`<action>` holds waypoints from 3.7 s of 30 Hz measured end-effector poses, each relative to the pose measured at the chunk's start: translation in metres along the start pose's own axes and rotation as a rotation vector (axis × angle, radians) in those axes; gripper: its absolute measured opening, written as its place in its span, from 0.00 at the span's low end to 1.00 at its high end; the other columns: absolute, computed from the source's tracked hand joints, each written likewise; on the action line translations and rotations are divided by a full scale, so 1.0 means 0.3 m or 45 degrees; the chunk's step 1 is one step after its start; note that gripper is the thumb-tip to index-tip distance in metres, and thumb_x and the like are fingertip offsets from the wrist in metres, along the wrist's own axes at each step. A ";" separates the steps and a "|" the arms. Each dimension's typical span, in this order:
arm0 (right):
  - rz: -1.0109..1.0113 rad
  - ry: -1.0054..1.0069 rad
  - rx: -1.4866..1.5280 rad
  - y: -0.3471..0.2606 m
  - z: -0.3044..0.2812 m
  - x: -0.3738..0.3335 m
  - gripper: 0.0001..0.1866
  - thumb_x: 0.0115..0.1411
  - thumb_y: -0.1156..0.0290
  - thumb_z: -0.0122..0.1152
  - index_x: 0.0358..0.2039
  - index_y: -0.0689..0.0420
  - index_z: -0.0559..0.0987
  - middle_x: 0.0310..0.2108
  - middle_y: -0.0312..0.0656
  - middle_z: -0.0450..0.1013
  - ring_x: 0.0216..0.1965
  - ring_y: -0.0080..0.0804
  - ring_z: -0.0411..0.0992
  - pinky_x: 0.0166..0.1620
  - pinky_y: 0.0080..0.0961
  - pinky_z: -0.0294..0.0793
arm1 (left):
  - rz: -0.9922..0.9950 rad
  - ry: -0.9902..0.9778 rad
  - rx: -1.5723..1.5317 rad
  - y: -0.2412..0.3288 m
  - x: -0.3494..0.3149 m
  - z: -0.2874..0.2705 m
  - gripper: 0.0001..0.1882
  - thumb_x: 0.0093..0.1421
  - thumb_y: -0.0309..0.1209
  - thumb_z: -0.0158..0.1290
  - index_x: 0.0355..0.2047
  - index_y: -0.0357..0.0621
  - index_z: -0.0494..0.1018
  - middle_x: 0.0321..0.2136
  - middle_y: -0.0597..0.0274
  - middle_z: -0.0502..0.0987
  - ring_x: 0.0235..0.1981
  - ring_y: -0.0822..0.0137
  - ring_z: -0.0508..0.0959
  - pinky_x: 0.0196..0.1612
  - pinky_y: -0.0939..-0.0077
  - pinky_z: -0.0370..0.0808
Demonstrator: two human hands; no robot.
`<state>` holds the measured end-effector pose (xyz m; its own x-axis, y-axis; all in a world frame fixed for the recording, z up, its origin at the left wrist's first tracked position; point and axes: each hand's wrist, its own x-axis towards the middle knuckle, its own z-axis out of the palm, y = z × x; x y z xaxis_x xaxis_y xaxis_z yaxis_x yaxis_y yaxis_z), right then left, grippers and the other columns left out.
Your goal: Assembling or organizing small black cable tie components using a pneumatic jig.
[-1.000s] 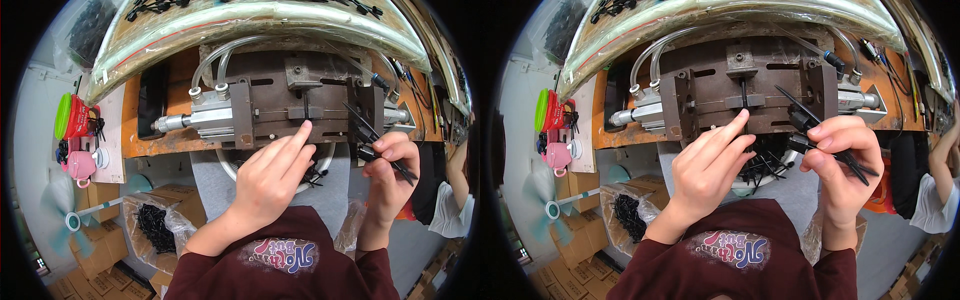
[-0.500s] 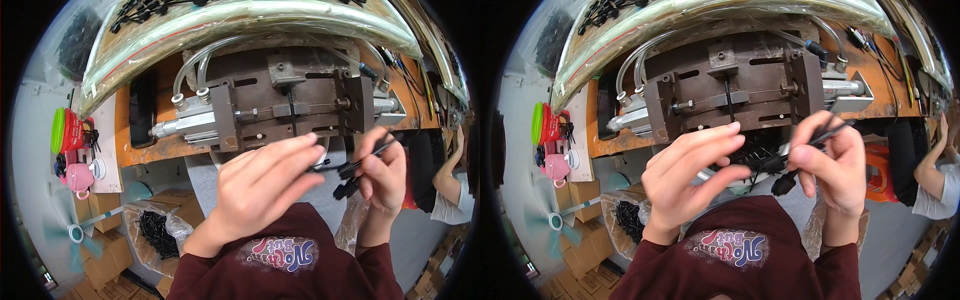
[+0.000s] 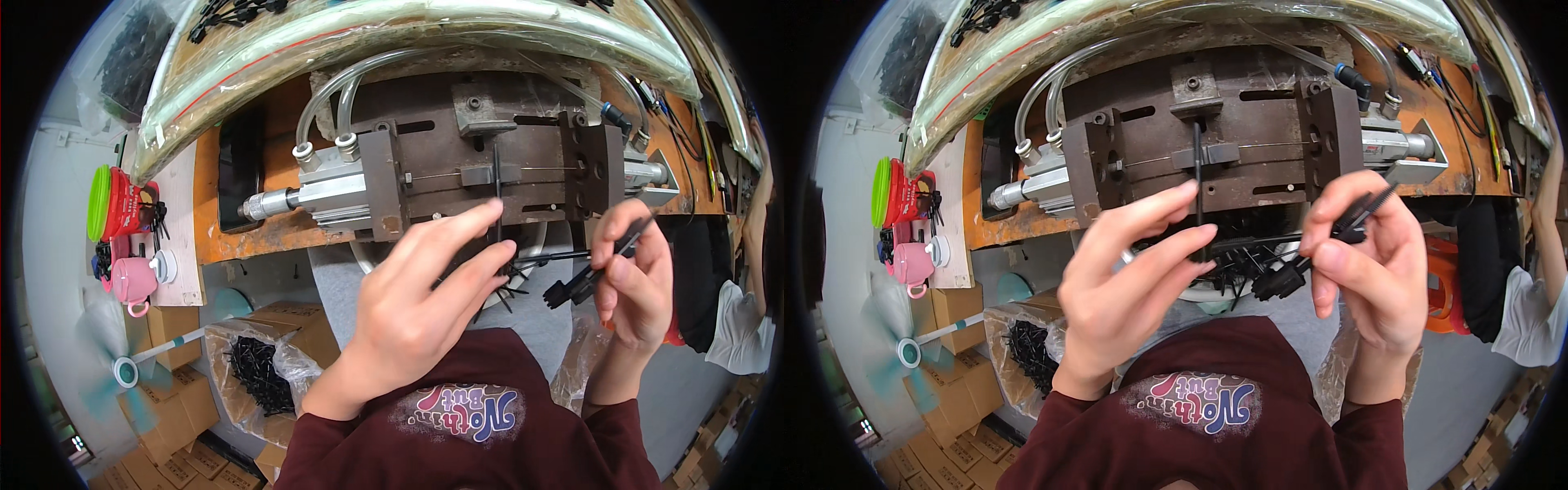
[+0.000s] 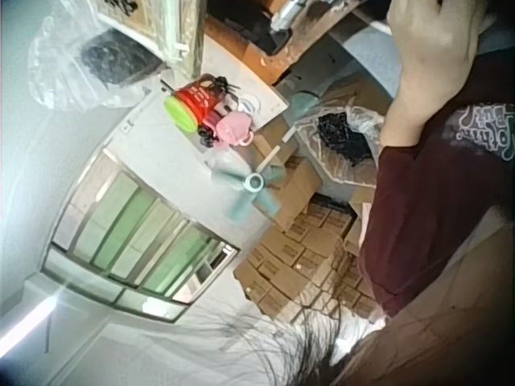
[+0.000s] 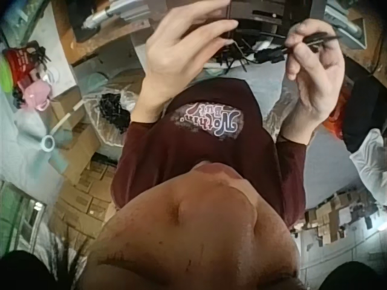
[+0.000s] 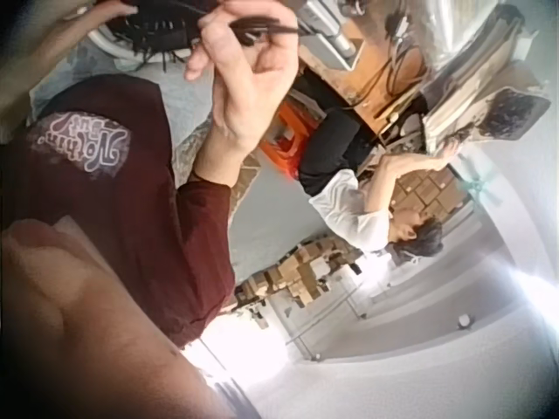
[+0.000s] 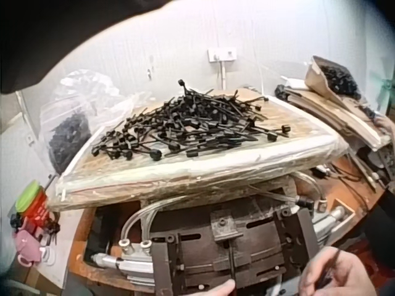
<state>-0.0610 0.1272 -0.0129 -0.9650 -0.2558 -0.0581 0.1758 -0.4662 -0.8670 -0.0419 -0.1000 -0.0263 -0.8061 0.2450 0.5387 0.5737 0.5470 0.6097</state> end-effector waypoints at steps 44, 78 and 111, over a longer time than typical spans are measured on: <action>-0.092 0.096 -0.001 -0.005 -0.017 -0.024 0.09 0.62 0.78 0.50 0.41 0.67 0.64 0.31 0.53 0.71 0.12 0.21 0.66 0.16 0.10 0.66 | 0.046 -0.018 0.462 -0.025 0.013 0.082 0.14 0.45 0.28 0.66 0.35 0.40 0.80 0.44 0.58 0.81 0.24 0.69 0.79 0.28 0.79 0.73; -0.598 0.259 -0.646 0.011 -0.005 -0.050 0.29 0.68 0.65 0.41 0.62 0.73 0.55 0.61 0.68 0.58 0.55 0.45 0.70 0.54 0.28 0.72 | 0.025 0.025 0.583 -0.028 0.004 0.106 0.13 0.44 0.22 0.61 0.33 0.42 0.80 0.45 0.59 0.81 0.24 0.72 0.77 0.26 0.79 0.69; -0.859 -0.323 -2.100 0.112 0.114 0.089 0.12 0.46 0.80 0.60 0.34 0.61 0.76 0.53 0.47 0.74 0.14 0.25 0.65 0.24 0.21 0.69 | -0.067 -0.662 -0.064 -0.095 -0.182 0.067 0.11 0.50 0.32 0.61 0.35 0.43 0.79 0.45 0.63 0.80 0.35 0.64 0.81 0.35 0.68 0.78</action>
<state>-0.0743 0.0757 -0.0266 -0.7025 -0.5825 0.4089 -0.7020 0.6615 -0.2638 -0.0170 -0.1128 -0.0849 -0.7921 0.5904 0.1549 0.5268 0.5331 0.6621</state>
